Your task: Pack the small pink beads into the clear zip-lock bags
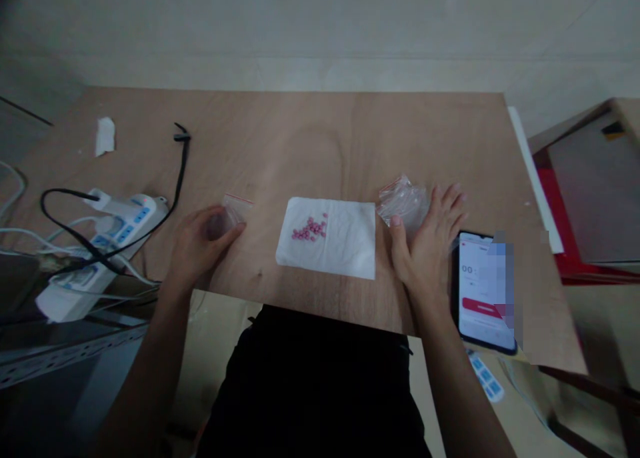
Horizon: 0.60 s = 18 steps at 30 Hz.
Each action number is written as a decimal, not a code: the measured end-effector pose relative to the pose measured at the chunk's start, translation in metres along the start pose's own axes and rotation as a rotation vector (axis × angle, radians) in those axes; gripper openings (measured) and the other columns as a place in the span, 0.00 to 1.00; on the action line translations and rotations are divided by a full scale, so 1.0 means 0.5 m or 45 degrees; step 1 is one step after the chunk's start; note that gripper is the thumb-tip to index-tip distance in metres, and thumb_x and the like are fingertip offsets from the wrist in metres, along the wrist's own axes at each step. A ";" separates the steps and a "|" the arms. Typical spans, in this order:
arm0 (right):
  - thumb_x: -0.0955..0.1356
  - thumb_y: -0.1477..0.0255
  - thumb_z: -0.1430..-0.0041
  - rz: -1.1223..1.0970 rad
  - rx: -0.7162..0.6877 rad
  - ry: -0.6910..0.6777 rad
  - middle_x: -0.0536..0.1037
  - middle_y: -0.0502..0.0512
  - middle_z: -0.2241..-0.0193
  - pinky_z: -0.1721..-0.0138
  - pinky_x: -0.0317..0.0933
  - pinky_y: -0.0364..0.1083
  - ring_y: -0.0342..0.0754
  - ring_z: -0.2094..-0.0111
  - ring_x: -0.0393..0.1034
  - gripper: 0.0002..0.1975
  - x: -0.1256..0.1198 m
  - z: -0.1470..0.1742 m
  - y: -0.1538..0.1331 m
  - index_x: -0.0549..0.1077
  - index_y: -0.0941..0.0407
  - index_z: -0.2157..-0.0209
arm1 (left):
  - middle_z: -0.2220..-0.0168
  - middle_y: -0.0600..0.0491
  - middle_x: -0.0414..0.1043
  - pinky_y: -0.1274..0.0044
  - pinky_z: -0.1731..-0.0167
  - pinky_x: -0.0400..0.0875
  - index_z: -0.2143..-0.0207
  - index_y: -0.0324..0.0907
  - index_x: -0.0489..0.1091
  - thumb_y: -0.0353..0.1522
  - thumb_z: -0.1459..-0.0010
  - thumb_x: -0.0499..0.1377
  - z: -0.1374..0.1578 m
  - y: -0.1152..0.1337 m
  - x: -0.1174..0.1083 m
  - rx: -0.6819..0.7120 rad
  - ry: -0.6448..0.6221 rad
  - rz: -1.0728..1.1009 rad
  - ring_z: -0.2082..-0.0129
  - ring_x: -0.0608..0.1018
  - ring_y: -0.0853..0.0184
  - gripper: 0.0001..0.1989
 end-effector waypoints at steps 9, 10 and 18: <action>0.64 0.69 0.36 -0.170 -0.197 0.196 0.54 0.61 0.32 0.35 0.43 0.71 0.64 0.31 0.42 0.25 -0.050 0.030 -0.106 0.62 0.50 0.38 | 0.64 0.50 0.81 0.66 0.55 0.71 0.63 0.46 0.78 0.36 0.40 0.60 0.051 0.078 -0.108 0.180 0.475 0.144 0.62 0.80 0.60 0.08; 0.66 0.71 0.37 -0.239 -0.234 0.179 0.59 0.61 0.34 0.36 0.46 0.70 0.63 0.32 0.47 0.23 -0.051 0.033 -0.136 0.64 0.50 0.40 | 0.65 0.52 0.81 0.67 0.57 0.72 0.64 0.47 0.78 0.35 0.40 0.60 0.057 0.093 -0.116 0.183 0.465 0.246 0.62 0.79 0.62 0.07; 0.69 0.74 0.39 -1.055 -0.265 -0.444 0.81 0.53 0.60 0.55 0.73 0.49 0.48 0.57 0.77 0.10 -0.002 0.050 -0.318 0.77 0.52 0.56 | 0.71 0.56 0.78 0.76 0.67 0.72 0.68 0.48 0.78 0.35 0.43 0.64 0.093 0.201 -0.092 0.070 0.223 0.958 0.69 0.78 0.69 0.03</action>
Point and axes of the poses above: each hand's wrist, its own z-axis away from the middle knuckle, its own x-axis out of the palm, y = z × x, the point moved 8 cm from there along -z, towards the middle knuckle
